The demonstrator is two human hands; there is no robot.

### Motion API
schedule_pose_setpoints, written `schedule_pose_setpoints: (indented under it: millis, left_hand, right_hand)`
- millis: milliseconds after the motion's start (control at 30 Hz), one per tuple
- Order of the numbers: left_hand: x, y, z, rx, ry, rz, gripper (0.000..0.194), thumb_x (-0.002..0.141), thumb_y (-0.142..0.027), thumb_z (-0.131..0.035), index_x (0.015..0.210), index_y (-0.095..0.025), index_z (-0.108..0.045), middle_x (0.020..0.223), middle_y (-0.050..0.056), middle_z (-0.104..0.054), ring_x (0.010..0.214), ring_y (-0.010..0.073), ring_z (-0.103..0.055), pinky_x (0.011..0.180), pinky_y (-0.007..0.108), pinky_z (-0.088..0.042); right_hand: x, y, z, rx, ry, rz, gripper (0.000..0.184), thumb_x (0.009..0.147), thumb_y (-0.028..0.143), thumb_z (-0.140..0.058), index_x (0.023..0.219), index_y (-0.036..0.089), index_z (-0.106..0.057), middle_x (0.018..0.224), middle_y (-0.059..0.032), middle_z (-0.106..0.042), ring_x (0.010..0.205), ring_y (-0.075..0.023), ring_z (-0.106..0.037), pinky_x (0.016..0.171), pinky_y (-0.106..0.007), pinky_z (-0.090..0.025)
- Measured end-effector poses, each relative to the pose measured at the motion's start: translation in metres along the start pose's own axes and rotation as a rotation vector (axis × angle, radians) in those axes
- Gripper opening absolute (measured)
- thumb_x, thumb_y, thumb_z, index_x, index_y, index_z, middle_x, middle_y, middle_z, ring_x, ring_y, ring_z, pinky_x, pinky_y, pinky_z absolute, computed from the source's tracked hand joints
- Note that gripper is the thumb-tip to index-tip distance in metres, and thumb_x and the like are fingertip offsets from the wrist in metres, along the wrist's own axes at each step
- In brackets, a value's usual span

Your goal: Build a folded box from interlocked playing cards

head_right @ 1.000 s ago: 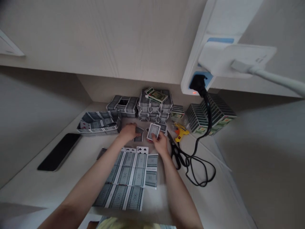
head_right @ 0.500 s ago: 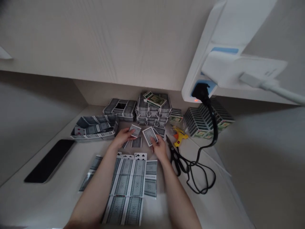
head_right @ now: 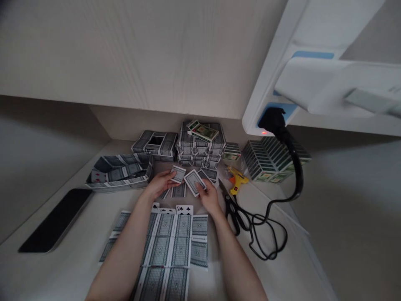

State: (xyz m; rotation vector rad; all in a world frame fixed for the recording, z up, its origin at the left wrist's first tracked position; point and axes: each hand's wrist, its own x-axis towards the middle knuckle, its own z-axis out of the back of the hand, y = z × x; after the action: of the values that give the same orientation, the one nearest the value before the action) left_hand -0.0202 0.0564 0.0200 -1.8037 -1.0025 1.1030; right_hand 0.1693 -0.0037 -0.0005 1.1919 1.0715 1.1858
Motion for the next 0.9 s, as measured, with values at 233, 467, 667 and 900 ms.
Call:
schedule_pose_setpoints:
  millis: [233,467,667,900]
  left_hand:
    - [-0.001,0.002,-0.002,0.059,0.061,-0.044,0.024,0.076,-0.030,-0.058,0.090,-0.011,-0.059,0.084,0.008,-0.067,0.074,0.0150,-0.064,0.069,0.029,-0.053]
    - [-0.007,-0.003,-0.011,0.152,0.089,-0.126,0.036,0.070,-0.040,-0.061,0.089,-0.010,-0.059,0.081,0.005,-0.065,0.072,0.0144,-0.060,0.065,0.030,-0.054]
    - [-0.009,-0.005,-0.012,0.179,0.110,-0.124,0.037,0.070,-0.043,-0.060,0.087,-0.011,-0.058,0.078,0.003,-0.064,0.070,0.0140,-0.059,0.063,0.030,-0.054]
    - [-0.009,-0.004,-0.010,0.290,0.116,-0.114,0.038,0.068,-0.043,-0.062,0.091,-0.012,-0.058,0.076,0.001,-0.062,0.061,0.0114,-0.057,0.051,0.026,-0.054]
  right_hand:
    - [-0.001,-0.001,-0.001,0.024,0.055,0.007,0.027,0.074,0.047,-0.050,0.083,0.022,-0.054,0.051,0.0046,-0.047,0.039,-0.0105,-0.039,0.037,-0.023,-0.030]
    - [-0.001,0.005,0.004,-0.018,0.126,-0.024,0.028,0.071,0.049,-0.052,0.076,0.022,-0.054,0.044,0.0066,-0.039,0.036,-0.0095,-0.033,0.036,-0.022,-0.024]
    - [-0.002,0.012,0.005,0.040,0.197,-0.040,0.030,0.070,0.050,-0.054,0.063,0.021,-0.049,0.046,0.0068,-0.035,0.038,-0.0069,-0.028,0.036,-0.020,-0.022]
    - [0.003,0.003,0.010,0.071,0.274,-0.133,0.033,0.067,0.051,-0.057,0.074,0.019,-0.055,0.056,0.0037,-0.047,0.046,-0.0080,-0.037,0.039,-0.018,-0.028]
